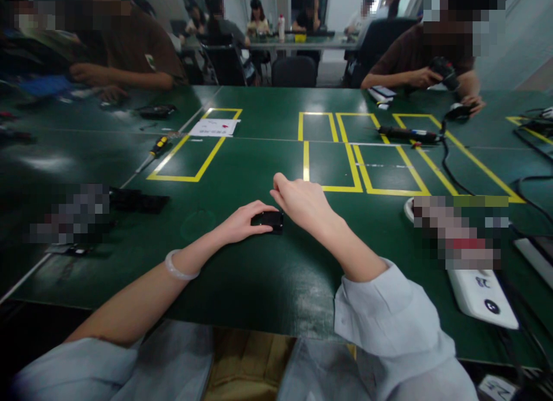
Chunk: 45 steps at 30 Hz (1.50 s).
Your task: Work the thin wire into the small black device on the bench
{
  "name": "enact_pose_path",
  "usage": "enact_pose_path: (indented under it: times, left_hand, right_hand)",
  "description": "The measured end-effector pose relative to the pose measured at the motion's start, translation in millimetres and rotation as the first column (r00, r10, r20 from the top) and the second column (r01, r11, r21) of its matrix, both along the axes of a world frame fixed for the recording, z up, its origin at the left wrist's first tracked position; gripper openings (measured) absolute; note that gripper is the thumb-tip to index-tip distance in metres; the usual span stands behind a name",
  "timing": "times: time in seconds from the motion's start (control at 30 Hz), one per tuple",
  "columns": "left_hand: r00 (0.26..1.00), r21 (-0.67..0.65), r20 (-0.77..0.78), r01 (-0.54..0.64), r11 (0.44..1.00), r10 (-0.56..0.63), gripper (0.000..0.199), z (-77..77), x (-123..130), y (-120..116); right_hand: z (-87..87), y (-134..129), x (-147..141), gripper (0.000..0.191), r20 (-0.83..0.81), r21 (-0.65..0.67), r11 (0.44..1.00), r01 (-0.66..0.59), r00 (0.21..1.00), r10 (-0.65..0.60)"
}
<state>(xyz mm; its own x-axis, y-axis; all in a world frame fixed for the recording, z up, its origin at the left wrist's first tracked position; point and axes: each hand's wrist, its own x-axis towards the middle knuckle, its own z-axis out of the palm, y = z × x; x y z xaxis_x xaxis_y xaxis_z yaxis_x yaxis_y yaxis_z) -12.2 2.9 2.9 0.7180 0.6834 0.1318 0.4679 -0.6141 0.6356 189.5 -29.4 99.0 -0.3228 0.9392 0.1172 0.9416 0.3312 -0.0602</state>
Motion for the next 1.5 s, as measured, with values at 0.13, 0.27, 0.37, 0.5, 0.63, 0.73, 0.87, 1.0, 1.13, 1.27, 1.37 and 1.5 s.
enact_pose_path:
  times: [0.13,0.27,0.37,0.5,0.63,0.73,0.87,1.0,1.13,1.27,1.37,1.5]
  left_hand:
    - [1.000,-0.007,-0.001,-0.002,1.000,0.002,0.043,1.5,0.2,-1.0]
    - [1.000,0.009,0.015,0.005,1.000,-0.005,0.043,-0.1,-1.0,-0.2]
    - [1.000,0.011,0.012,0.004,1.000,-0.004,0.043,-0.9,-1.4,0.5]
    - [1.000,-0.005,0.001,-0.001,1.000,0.001,0.043,0.4,-0.8,0.0]
    - [1.000,-0.008,0.005,0.003,1.000,-0.003,0.044,1.2,-0.6,-0.3]
    - [1.000,-0.001,0.007,0.008,1.000,-0.008,0.044,0.3,-1.0,0.3]
    - [1.000,0.017,0.016,0.015,1.000,-0.015,0.043,-1.5,-1.5,1.3]
    - [1.000,0.017,0.016,0.020,1.000,-0.021,0.042,-1.6,-1.6,1.7]
    - [1.000,0.017,0.016,0.018,1.000,-0.019,0.043,-1.0,-1.9,1.6]
    - [0.999,0.012,0.026,0.023,1.000,-0.023,0.044,-2.4,-2.3,1.6]
    - [0.999,0.006,0.029,0.024,1.000,-0.024,0.044,-3.3,-2.1,1.5]
    - [1.000,0.004,0.019,0.016,1.000,-0.016,0.043,-2.2,-1.6,0.9]
  right_hand:
    - [1.3,-0.7,0.2,0.026,0.003,-0.002,1.000,0.001,1.000,-0.001]
    - [0.3,-0.7,2.0,0.027,-0.029,-0.003,1.000,-0.021,0.999,0.021]
    - [-0.2,-1.2,2.7,0.026,-0.041,0.006,1.000,-0.028,0.999,0.028]
    - [1.5,-2.0,1.7,0.027,-0.029,0.007,1.000,-0.013,0.999,0.013]
    - [2.5,-1.1,0.5,0.031,-0.003,-0.009,1.000,0.003,1.000,-0.003]
    - [2.4,-0.7,-0.3,0.030,0.018,-0.011,1.000,0.019,1.000,-0.018]
    - [2.8,-1.1,-0.5,0.029,0.008,-0.025,1.000,0.018,1.000,-0.018]
    - [1.9,-0.9,1.4,0.028,-0.032,-0.025,1.000,-0.004,0.999,0.003]
    - [-0.2,-0.6,3.2,0.027,-0.021,0.012,1.000,-0.004,1.000,0.004]
    - [0.3,-0.5,2.3,0.029,0.007,0.018,1.000,-0.002,1.000,0.002]
    - [1.8,0.2,1.1,0.031,0.021,0.004,1.000,0.001,1.000,-0.001]
    - [1.5,1.9,1.1,0.029,0.045,-0.012,1.000,0.022,0.999,-0.022]
